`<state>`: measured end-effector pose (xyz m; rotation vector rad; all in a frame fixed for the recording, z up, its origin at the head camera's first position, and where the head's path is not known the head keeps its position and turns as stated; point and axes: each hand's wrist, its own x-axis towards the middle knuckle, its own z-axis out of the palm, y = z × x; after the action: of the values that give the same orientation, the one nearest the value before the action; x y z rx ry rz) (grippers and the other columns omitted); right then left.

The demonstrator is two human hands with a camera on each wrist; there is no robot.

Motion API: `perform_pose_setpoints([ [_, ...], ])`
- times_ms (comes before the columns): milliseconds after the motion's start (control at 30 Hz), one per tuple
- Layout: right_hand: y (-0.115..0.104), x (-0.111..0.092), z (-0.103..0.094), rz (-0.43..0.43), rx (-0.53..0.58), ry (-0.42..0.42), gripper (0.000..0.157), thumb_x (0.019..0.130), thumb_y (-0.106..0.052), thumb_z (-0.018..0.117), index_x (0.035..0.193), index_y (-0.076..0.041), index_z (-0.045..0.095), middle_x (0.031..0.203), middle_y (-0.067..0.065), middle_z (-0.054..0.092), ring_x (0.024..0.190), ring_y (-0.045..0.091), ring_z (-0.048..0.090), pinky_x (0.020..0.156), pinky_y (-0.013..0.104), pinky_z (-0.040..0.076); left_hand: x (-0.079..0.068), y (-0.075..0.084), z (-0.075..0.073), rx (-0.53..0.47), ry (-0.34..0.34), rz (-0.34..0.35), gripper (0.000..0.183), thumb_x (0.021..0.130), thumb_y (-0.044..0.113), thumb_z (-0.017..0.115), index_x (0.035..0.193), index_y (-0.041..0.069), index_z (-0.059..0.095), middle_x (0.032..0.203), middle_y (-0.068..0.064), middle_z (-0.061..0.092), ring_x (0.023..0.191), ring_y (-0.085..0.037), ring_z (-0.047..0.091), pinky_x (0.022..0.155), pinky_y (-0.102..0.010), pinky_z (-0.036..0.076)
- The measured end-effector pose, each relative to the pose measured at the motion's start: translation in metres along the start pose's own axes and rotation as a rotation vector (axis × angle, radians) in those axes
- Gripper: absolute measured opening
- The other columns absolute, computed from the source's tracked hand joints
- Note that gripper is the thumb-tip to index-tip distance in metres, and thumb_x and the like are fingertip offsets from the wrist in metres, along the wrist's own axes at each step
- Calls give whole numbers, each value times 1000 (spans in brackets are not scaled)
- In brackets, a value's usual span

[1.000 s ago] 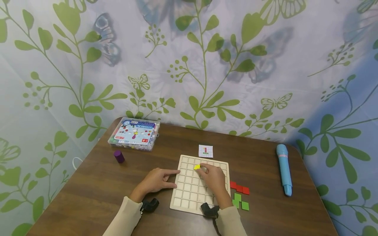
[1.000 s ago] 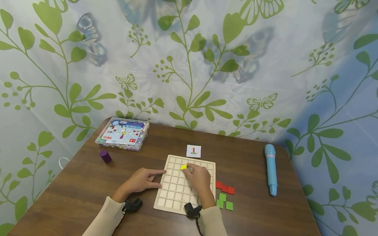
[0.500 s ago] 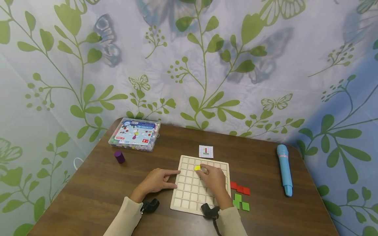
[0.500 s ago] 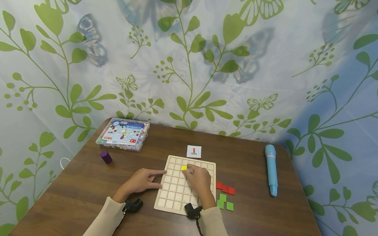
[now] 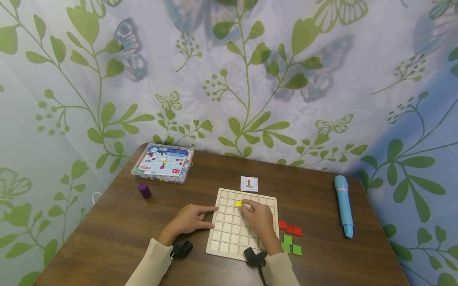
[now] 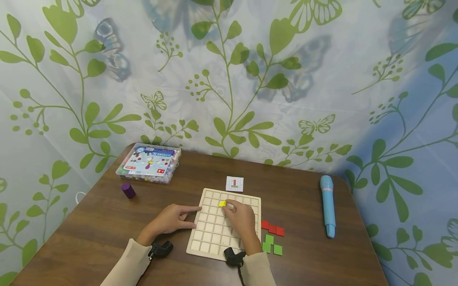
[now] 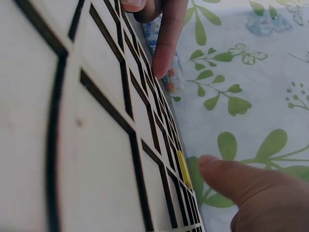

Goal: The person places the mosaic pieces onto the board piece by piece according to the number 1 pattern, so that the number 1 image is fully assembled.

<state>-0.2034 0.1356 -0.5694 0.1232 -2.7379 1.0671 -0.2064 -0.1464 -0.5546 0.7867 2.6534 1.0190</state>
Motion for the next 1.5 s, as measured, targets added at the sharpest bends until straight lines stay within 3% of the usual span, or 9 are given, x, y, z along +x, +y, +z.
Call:
perform_pose_setpoints([
  [400, 5, -3, -19, -106, 130, 153, 22, 83, -20, 88, 104, -16, 83, 53, -14, 30, 50, 2, 23, 46, 25, 24, 0, -1, 1, 24, 7, 0, 59, 87, 46, 80, 142, 30, 64, 53, 14, 33, 50, -2, 24, 52, -23, 25],
  [700, 16, -7, -48, -103, 153, 165, 23, 82, -18, 88, 105, -13, 82, 54, -12, 29, 49, 2, 21, 47, 25, 22, 0, -2, 3, 13, -3, -5, 60, 87, 48, 79, 142, 30, 63, 52, 14, 31, 50, -2, 22, 53, -23, 25],
  [1167, 61, -32, -100, 75, 53, 47, 25, 86, -27, 85, 108, -15, 81, 55, -8, 34, 47, 7, 26, 42, 27, 28, 0, -4, 3, 2, 11, 4, 60, 86, 46, 81, 142, 29, 64, 52, 14, 29, 50, -3, 21, 52, -23, 25],
  [1500, 91, -47, -130, 208, -45, -50, 36, 86, -40, 83, 113, -16, 79, 59, -4, 38, 52, 12, 34, 49, 29, 30, 1, -3, 3, -6, 10, 1, 61, 86, 47, 81, 141, 29, 64, 52, 14, 29, 50, -2, 21, 52, -23, 25],
])
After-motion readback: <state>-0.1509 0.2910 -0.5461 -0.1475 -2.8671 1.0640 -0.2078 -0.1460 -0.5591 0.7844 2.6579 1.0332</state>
